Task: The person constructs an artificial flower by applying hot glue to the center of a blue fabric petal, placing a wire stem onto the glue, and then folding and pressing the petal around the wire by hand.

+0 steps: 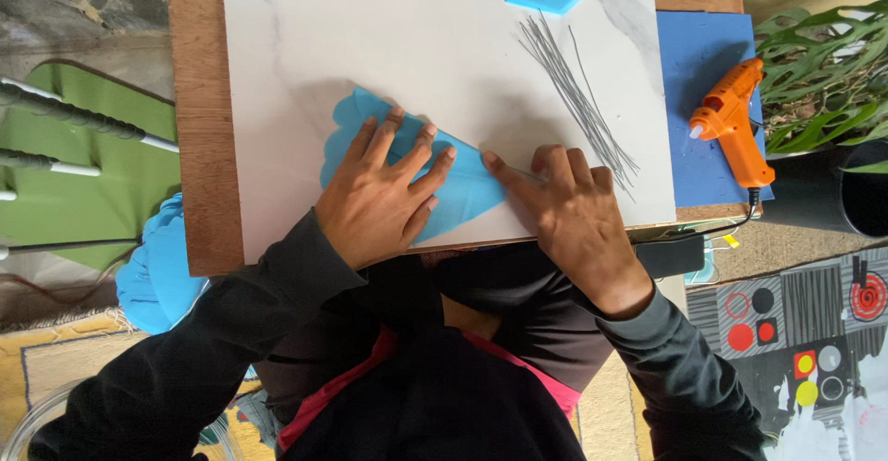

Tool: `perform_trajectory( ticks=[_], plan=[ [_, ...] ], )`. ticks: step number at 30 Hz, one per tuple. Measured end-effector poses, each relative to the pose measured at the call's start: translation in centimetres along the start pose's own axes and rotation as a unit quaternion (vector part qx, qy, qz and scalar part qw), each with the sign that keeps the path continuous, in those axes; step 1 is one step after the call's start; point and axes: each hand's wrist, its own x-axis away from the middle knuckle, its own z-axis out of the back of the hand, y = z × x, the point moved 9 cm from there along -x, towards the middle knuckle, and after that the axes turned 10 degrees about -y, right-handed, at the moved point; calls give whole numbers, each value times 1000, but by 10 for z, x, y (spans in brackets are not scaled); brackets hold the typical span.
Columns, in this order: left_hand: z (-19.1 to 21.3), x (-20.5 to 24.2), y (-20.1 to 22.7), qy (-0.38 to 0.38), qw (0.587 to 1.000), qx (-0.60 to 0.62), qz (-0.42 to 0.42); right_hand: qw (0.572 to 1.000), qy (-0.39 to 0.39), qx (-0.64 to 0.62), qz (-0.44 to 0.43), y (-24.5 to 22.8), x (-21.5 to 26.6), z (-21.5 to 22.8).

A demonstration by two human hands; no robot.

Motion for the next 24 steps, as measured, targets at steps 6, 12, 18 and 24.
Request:
perform_trajectory(
  ticks=[6, 12, 18, 24],
  plan=[
    [2, -1, -1, 1, 1000, 0, -2, 995, 69, -68, 24, 10, 15, 7],
    [-2, -26, -23, -45, 998, 35, -33, 975, 162, -147, 43, 14, 17, 15],
    [-24, -46, -42, -85, 981, 148, -95, 952, 229, -194, 61, 16, 22, 15],
    [-29, -63, -60, -62, 960, 265, -70, 941, 247, -214, 91, 10, 26, 19]
  ],
)
